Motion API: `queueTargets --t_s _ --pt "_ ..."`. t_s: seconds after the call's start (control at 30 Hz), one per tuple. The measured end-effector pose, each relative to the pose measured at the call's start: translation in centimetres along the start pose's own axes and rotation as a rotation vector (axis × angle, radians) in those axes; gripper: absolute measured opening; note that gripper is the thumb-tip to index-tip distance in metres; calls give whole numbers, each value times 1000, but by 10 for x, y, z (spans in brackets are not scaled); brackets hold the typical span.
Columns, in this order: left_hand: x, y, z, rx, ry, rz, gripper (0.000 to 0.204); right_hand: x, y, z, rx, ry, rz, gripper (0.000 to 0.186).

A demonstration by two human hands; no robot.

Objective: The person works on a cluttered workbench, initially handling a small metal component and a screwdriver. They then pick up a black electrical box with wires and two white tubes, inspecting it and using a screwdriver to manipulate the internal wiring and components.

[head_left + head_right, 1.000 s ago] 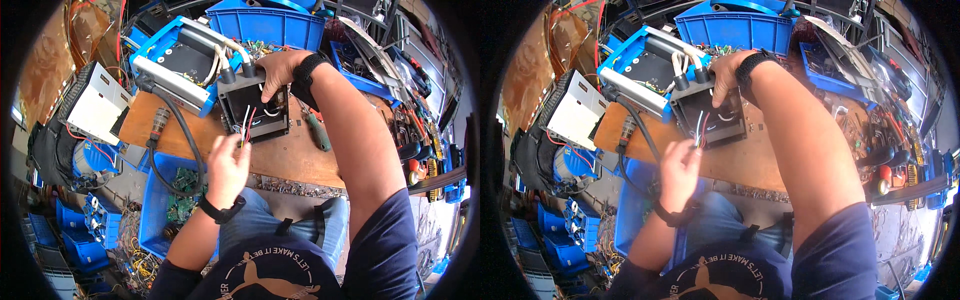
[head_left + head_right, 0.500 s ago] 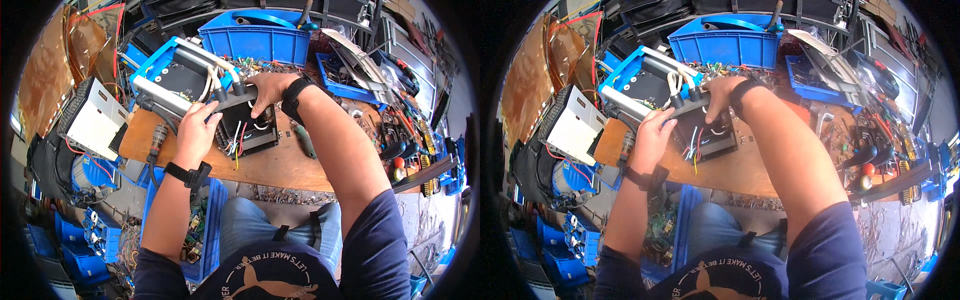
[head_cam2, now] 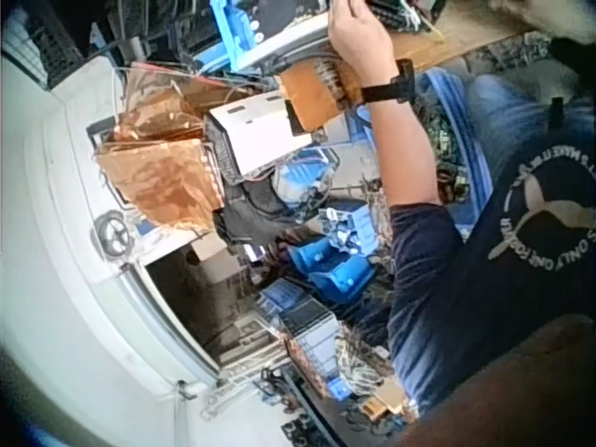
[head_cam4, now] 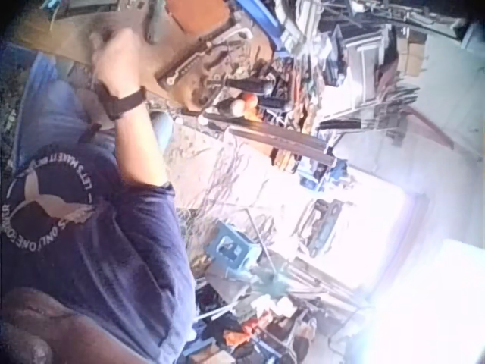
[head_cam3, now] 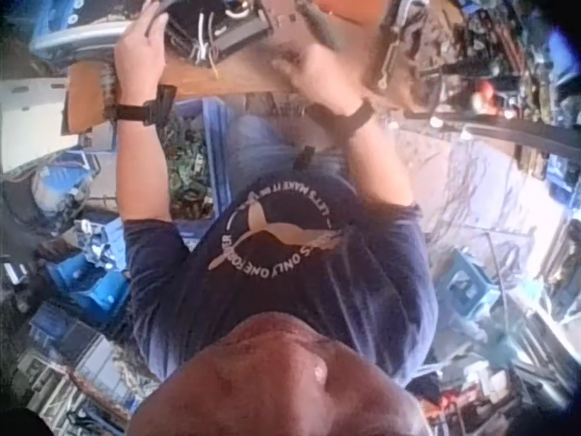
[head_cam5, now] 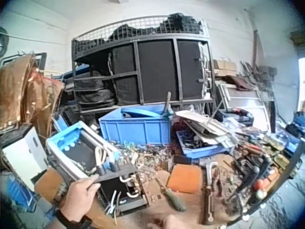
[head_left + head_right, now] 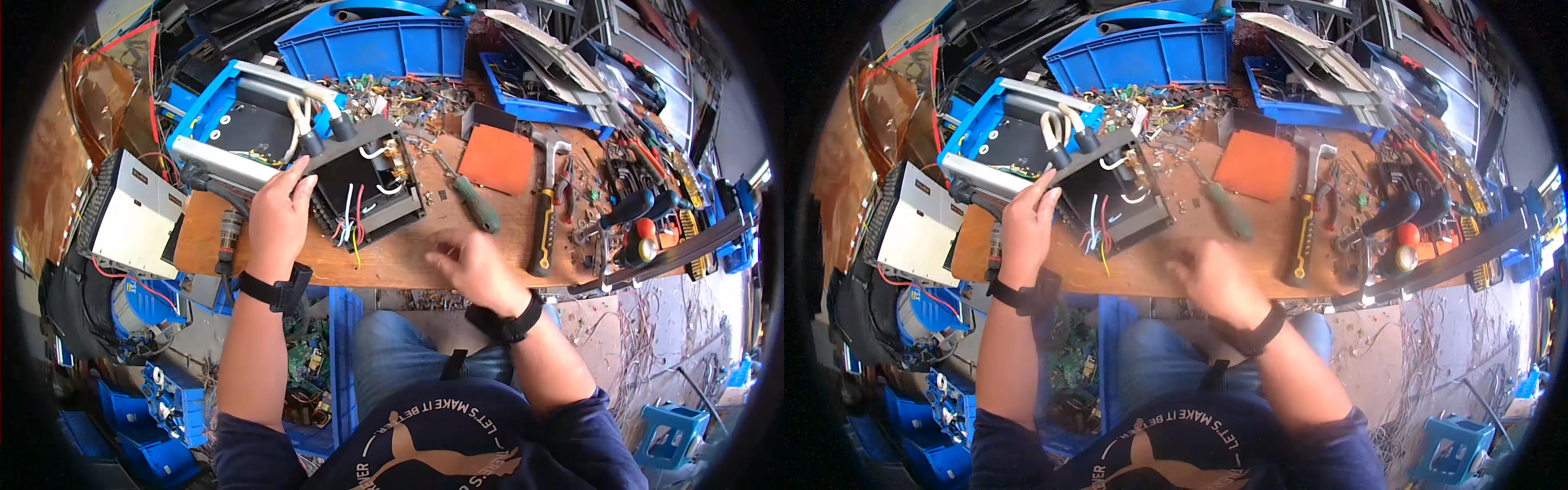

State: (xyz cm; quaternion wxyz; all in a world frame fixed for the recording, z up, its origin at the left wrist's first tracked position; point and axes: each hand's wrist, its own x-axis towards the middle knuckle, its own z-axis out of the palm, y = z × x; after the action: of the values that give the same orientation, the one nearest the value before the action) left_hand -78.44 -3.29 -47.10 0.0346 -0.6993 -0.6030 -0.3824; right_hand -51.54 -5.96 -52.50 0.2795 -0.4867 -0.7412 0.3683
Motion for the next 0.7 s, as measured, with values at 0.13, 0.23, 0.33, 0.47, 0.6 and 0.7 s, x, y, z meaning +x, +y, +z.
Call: queueTargets --t_s 0.13,0.23,0.33,0.47,0.6,0.7 --pt "2 -5 -1 12 -16 -28 29 -5 8 34 457 -162 100 50" --pt "0 -9 1 5 -33 -44 30 1 0 53 366 -115 16 61" --pt "-1 -8 0 0 -40 -58 31 5 -14 56 256 -67 -33 62" --pt "0 -11 2 -6 -19 -46 32 16 -26 65 214 -38 -67 61" --pt "-1 -14 3 -15 -11 -37 31 25 -40 69 65 -32 -83 59" --pt "0 -10 2 -39 -32 -91 31 32 -36 90 58 139 -213 63"
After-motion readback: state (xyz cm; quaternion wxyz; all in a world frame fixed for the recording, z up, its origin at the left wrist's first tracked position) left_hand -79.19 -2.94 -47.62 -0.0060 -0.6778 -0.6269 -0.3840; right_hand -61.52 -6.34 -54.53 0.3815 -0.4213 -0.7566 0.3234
